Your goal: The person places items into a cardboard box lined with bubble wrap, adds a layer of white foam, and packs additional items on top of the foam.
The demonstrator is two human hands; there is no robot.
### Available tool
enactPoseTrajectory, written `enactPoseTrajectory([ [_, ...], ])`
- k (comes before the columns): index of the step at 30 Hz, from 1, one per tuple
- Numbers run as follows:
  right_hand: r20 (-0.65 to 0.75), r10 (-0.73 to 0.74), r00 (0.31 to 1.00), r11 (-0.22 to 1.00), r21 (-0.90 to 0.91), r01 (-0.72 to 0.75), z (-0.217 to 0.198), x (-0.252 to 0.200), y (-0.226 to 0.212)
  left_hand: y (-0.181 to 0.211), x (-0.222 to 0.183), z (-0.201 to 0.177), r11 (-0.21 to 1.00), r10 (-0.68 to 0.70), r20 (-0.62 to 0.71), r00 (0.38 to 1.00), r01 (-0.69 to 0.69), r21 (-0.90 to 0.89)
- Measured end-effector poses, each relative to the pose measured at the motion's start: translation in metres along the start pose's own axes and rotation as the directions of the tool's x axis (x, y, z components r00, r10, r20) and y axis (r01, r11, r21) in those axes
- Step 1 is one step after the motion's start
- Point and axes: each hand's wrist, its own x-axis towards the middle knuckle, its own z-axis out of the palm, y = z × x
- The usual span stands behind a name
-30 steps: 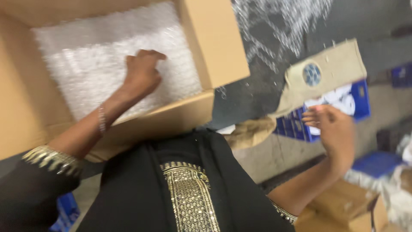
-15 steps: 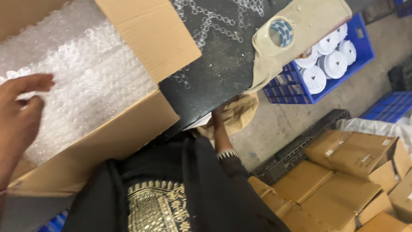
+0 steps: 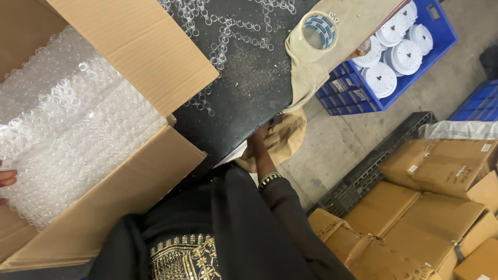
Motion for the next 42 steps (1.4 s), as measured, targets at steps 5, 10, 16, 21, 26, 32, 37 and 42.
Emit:
enactPoseTrajectory([
  [5, 0.048, -0.019, 0.999, 0.999, -0.025, 0.02, -0.006, 0.012, 0.008, -0.01, -0.006, -0.006, 1.0, 0.006, 0.027, 1.0, -0.006, -0.008],
  [10, 0.033, -0.05, 0.998, 0.997, -0.06, 0.052, -0.009, 0.01, 0.015, 0.043, -0.003, -0.007, 0.998, -0.053, -0.006, 0.999, 0.053, 0.033],
  [16, -0.005, -0.128, 0.992, 0.986, -0.105, 0.127, -0.026, 0.007, 0.018, 0.097, -0.012, -0.01, 0.991, -0.118, -0.071, 0.99, 0.112, -0.079],
  [21, -0.16, -0.165, 0.973, 0.977, -0.16, 0.14, -0.052, -0.008, 0.036, 0.112, -0.024, -0.008, 0.962, -0.15, -0.123, 0.981, 0.116, -0.247],
  [26, 0.043, -0.279, 0.959, 0.954, -0.103, 0.282, -0.062, -0.025, 0.045, 0.124, -0.021, -0.005, 0.923, -0.21, -0.09, 0.974, 0.166, -0.348],
  [32, 0.139, -0.194, 0.971, 0.948, -0.226, 0.222, -0.059, -0.016, 0.031, 0.133, -0.018, -0.009, 0.904, -0.138, -0.058, 0.989, 0.102, -0.414],
  [37, 0.095, -0.159, 0.983, 0.945, -0.272, 0.179, -0.057, -0.005, 0.016, 0.126, -0.02, -0.013, 0.898, -0.142, -0.054, 0.988, 0.106, -0.427],
  [42, 0.06, -0.193, 0.979, 0.936, -0.289, 0.202, -0.06, 0.01, -0.004, 0.117, -0.03, -0.022, 0.896, -0.155, -0.087, 0.984, 0.103, -0.433],
])
